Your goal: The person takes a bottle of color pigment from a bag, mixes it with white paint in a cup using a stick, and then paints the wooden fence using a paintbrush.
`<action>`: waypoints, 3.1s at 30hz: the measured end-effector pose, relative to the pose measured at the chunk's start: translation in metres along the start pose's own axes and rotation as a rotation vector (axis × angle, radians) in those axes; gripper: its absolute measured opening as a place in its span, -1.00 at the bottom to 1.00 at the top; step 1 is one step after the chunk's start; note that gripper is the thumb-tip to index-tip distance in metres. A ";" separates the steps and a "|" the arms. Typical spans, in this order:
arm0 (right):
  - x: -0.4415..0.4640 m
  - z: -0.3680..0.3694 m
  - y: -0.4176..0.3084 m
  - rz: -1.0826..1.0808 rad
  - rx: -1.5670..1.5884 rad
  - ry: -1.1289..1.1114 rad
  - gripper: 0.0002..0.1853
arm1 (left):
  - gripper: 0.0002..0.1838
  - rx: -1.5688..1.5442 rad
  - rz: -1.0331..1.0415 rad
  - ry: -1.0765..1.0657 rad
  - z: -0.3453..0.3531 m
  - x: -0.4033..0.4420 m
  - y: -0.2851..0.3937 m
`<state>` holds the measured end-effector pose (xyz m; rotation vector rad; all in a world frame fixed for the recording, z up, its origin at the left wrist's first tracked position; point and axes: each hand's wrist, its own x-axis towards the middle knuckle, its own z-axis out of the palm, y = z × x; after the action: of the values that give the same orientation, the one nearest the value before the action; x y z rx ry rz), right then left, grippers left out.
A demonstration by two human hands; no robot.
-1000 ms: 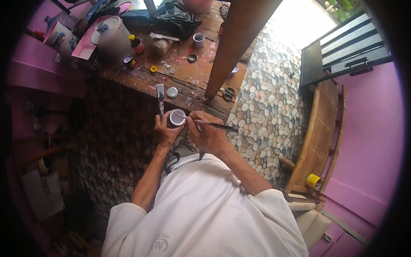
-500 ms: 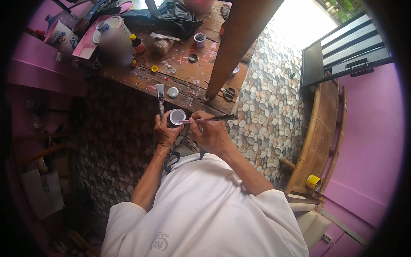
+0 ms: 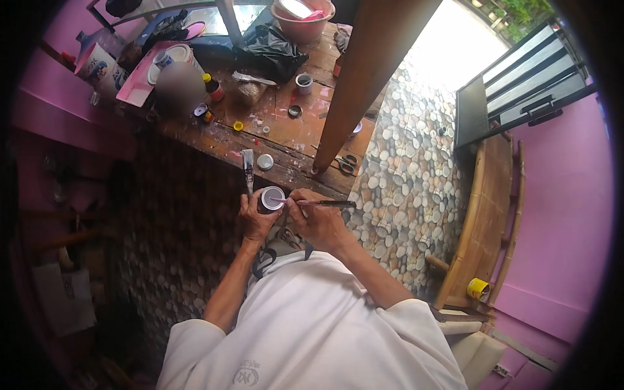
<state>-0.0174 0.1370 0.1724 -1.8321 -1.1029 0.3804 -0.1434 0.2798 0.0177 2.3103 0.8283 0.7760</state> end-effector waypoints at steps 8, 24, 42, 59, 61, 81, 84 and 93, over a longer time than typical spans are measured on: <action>-0.004 -0.005 -0.002 0.171 0.023 -0.069 -0.84 | -0.24 -0.008 0.002 -0.006 0.003 -0.001 -0.003; -0.001 -0.001 -0.002 0.018 0.045 0.035 -0.84 | -0.23 -0.029 -0.026 -0.015 0.002 -0.003 0.000; -0.014 0.000 0.005 0.076 0.055 0.029 -0.86 | -0.25 0.015 0.004 0.004 0.002 -0.007 -0.001; -0.013 0.000 -0.002 0.048 -0.088 0.102 -0.88 | -0.28 0.004 0.011 -0.005 -0.002 -0.008 0.001; -0.015 0.000 0.000 0.075 -0.101 0.103 -0.89 | -0.28 0.008 0.014 -0.003 -0.003 -0.007 0.002; -0.042 -0.009 0.034 0.170 0.175 0.412 -0.80 | -0.34 -0.016 -0.030 0.047 -0.001 0.001 0.008; -0.045 -0.010 0.029 0.227 0.240 0.453 -0.79 | -0.34 -0.059 -0.042 0.075 0.000 0.001 0.009; -0.047 -0.008 0.032 0.290 0.345 0.466 -0.81 | -0.33 -0.067 -0.050 0.053 0.002 0.001 0.005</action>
<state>-0.0214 0.0890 0.1409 -1.6546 -0.4238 0.2692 -0.1400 0.2763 0.0202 2.2106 0.8670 0.8335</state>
